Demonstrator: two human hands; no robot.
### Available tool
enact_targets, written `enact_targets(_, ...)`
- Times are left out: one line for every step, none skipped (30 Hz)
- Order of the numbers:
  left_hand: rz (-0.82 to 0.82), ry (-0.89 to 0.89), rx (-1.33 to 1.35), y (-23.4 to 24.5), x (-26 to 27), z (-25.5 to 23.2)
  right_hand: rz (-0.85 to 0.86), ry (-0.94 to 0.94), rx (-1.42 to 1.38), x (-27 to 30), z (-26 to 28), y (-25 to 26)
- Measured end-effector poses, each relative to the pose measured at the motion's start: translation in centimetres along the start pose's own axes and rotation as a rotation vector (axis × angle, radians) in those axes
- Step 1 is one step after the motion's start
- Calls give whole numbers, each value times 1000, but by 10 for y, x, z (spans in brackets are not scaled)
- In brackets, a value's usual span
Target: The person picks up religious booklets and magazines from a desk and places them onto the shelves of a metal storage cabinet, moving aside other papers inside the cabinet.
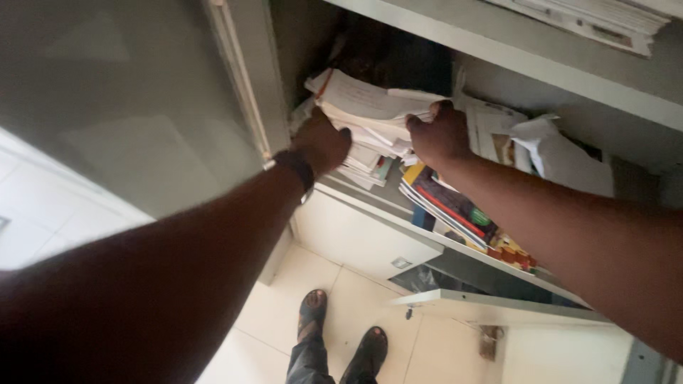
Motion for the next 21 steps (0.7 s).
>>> enact_targets(24,23,66,-1,-9,3,36,-103,-103,-1,-13,-9)
enact_targets(49,47,132,-2,-16,8,71,-207,-207,0,-24,-21)
enact_targets(74,65,195,-5,-22,7,97,-310,-314,0,-35,-28)
enact_targets(118,153,357,-13,-25,11,124,-333,-293,0,-44,-30)
enact_targets(158,242,518,-22,-26,17,151,-351,-276,-1,-50,-32)
enact_targets(199,332,677,-30,-25,21,178,-369,-259,-3,-57,-34)
enact_targets(213,369,772,-36,-26,21,166,-432,-388,-5,-65,-37)
enact_targets(221,396,875,-39,-28,19,152,-492,-518,-7,-69,-40)
enact_targets(227,405,917,-41,-30,19,139,-552,-649,-7,-75,-43)
enact_targets(220,402,927,-42,-33,18,138,-558,-699,-10,-80,-42)
enact_targets(198,389,920,-39,-39,18,139,-557,-755,-14,-81,-42)
enact_targets(174,371,896,-37,-45,18,139,-555,-812,-18,-81,-42)
enact_targets(151,345,844,-36,-52,18,133,-592,-774,-19,-84,-40)
enact_targets(124,324,793,-34,-62,17,127,-629,-736,-19,-83,-38)
enact_targets(108,312,731,-36,-70,18,122,-670,-698,-16,-82,-37)
enact_targets(109,289,610,-37,-78,19,139,-698,-652,-14,-80,-35)
enact_targets(110,262,472,-35,-87,18,159,-723,-607,-12,-75,-32)
enact_targets(114,243,325,-35,-96,17,180,-748,-562,-10,-73,-30)
enact_targets(172,117,-31,-36,-106,8,201,-753,-546,-8,-69,-29)
enact_targets(217,-53,-477,-41,-114,-1,223,-758,-529,-7,-65,-27)
enact_targets(236,-317,-993,-53,-116,-8,246,-767,-511,-4,-63,-27)
Point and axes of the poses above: each hand's wrist, its own x-axis away from the middle knuckle, its own y-axis out of the back of the hand, z = x × y, the point moved 8 cm from there along -x, towards the middle knuckle, and after that the axes turned 4 degrees about y, right-handed, at the moved point
